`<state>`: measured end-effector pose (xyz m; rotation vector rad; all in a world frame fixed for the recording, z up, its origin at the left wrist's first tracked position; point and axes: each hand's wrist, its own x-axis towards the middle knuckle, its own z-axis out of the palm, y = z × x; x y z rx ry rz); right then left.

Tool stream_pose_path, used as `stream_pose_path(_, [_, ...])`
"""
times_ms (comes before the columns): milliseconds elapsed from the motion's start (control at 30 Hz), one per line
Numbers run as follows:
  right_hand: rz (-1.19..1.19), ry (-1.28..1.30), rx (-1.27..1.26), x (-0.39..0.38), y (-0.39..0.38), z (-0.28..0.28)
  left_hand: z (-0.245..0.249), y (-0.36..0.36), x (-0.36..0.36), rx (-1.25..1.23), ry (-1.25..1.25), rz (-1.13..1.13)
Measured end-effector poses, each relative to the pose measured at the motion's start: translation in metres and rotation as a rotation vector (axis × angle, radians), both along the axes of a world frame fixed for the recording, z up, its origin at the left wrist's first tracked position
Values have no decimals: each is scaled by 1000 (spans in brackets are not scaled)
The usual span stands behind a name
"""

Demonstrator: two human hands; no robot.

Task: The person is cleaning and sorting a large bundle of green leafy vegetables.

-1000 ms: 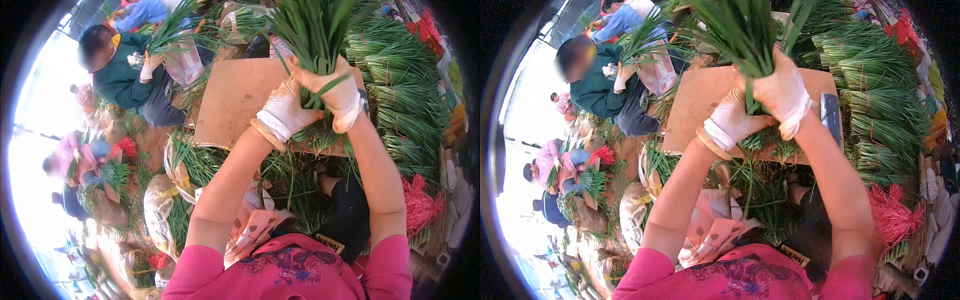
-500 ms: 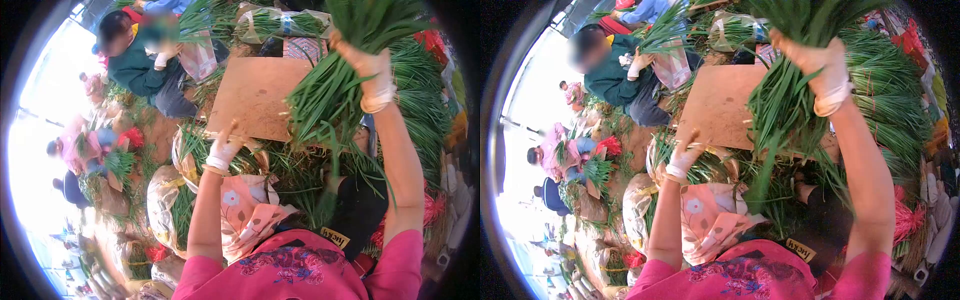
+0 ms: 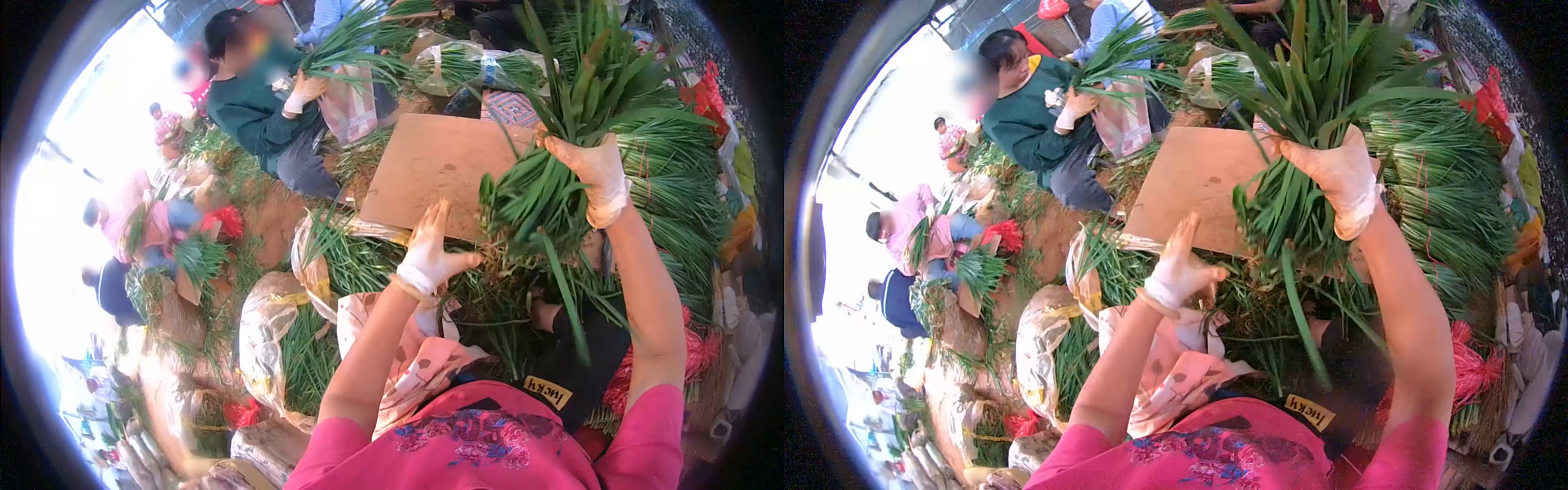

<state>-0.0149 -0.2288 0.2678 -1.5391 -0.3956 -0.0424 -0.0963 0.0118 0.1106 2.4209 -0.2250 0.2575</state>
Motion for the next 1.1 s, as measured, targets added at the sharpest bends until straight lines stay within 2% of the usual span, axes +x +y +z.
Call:
stream_pose_path(33, [43, -64, -34, -7, -1, 2, 6, 0, 6, -52, -64, -17])
stream_pose_path(100, [113, -73, 28, -24, 1, 6, 23, 2, 22, -472, -75, -141])
stream_pose_path(167, [228, -51, 89, -38, 5, 10, 38, 2, 20, -820, -32, -263])
stream_pose_path(267, [442, 45, 184, -57, 9, 6, 96, -24, -5, -1205, 113, -449])
stream_pose_path(300, [286, -23, 156, -81, 28, 27, 119, -39, -20, -1296, 114, -485])
stream_pose_path(333, [301, 107, 156, -97, 35, 35, 138, -53, -35, -1346, 96, -498])
stream_pose_path(367, [246, -63, 54, -98, 42, 29, 148, -62, -47, -1363, 84, -502])
stream_pose_path(433, [46, -396, -190, -99, 49, 25, 136, -67, -43, -1320, 31, -476])
stream_pose_path(533, [-155, -923, -610, -101, 59, 47, 146, -50, -64, -1233, 22, -456])
stream_pose_path(600, [94, -794, -867, -109, 69, 67, 145, -36, -73, -1132, 44, -452])
stream_pose_path(633, [261, -632, -893, -109, 75, 75, 144, -27, -77, -1074, 58, -452])
stream_pose_path(667, [430, -466, -907, -109, 83, 83, 136, -12, -77, -881, 113, -439])
stream_pose_path(700, [600, -297, -910, -109, 89, 87, 144, -17, -80, -965, 148, -549])
stream_pose_path(733, [745, -182, -609, -111, 97, 79, 159, -26, -84, -1050, 185, -653])
stream_pose_path(800, [995, 62, 19, -110, 126, 28, 158, -23, -100, -1246, 155, -490])
stream_pose_path(833, [1040, 110, 65, -113, 138, 2, 146, -8, -118, -1336, 79, -216])
stream_pose_path(867, [1027, 155, -20, -123, 143, -26, 134, 11, -134, -1403, -3, 66])
stream_pose_path(933, [992, 263, -189, -140, 138, -73, 104, 67, -150, -1494, -287, -48])
stream_pose_path(1000, [980, 437, -328, -150, 119, -106, 100, 92, -173, -1567, -344, 171])
stream_pose_path(1033, [1006, 350, -227, -156, 112, -133, 99, 103, -186, -1600, -374, 284])
stream_pose_path(1100, [969, 329, -524, -170, 105, -172, 79, 129, -207, -1558, -438, 388])
